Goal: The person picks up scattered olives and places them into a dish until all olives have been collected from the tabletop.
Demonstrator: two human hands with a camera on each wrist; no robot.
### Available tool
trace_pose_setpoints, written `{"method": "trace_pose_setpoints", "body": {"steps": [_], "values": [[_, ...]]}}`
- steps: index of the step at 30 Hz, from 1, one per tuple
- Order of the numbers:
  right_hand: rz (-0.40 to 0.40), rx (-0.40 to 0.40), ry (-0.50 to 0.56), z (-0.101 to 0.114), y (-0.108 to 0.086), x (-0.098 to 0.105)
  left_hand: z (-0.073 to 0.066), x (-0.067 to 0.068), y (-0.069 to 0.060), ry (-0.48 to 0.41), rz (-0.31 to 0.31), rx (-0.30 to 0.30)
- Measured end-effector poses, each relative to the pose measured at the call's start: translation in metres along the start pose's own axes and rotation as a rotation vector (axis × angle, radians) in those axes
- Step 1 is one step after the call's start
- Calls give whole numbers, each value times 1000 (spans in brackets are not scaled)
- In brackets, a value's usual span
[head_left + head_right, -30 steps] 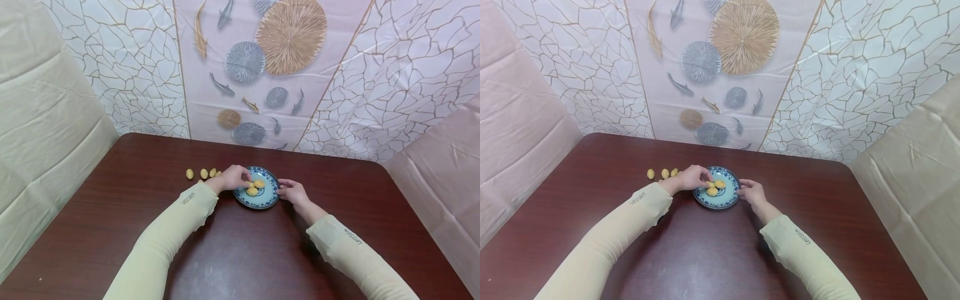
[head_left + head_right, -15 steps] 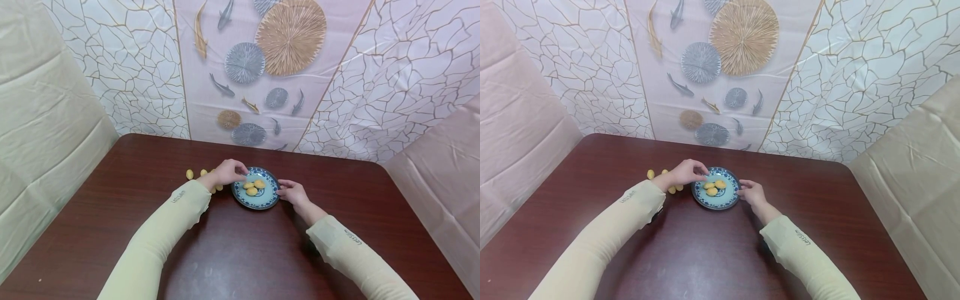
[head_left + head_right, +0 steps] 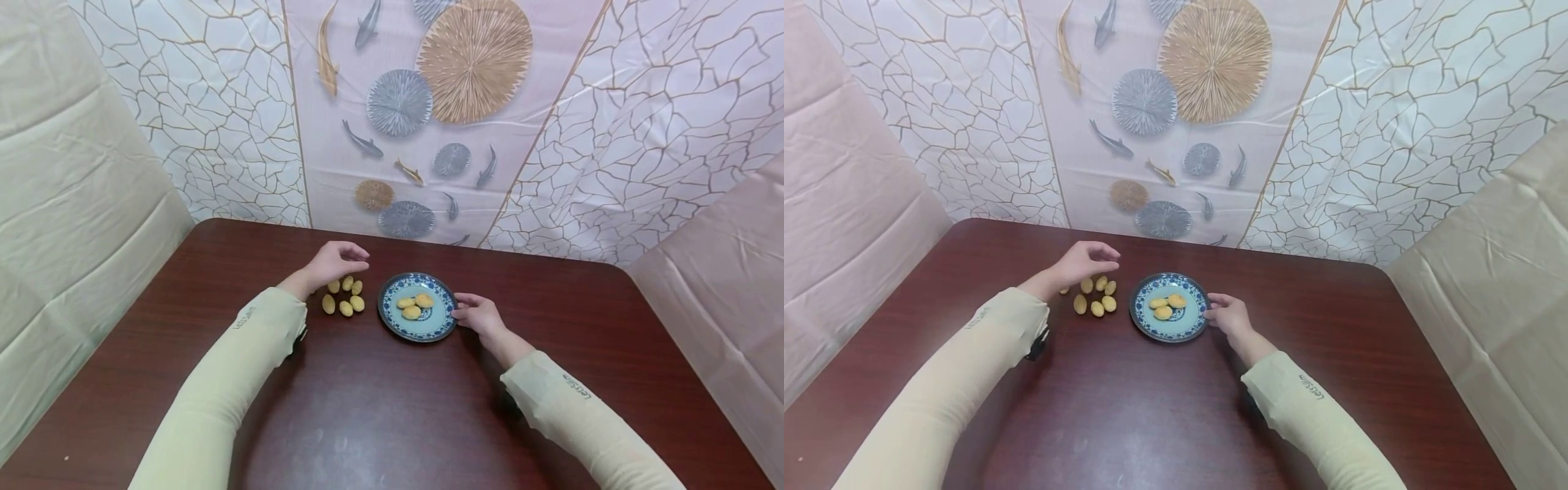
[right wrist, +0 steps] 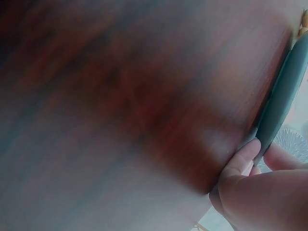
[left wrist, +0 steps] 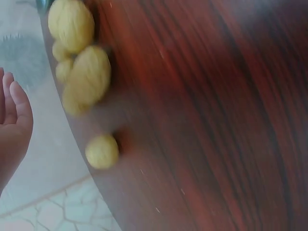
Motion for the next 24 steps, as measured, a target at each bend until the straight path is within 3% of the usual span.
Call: {"method": "trace_pose_setpoints", "body": {"steps": [15, 24], "values": [[3, -3, -1, 0, 0, 1, 38, 44, -20, 55, -103, 120], [7, -3, -5, 0, 0, 0, 62, 59, -32, 85, -145, 168]]}}
Point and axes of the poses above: each hand's wrist, its own y-axis towards the middle knuckle, its own x-axis out of the back of the hand, z = x × y, the point moved 4 cm from there along y, towards the middle knuckle, and after that the axes turned 4 degrees about -z, right-handed, at the moved point
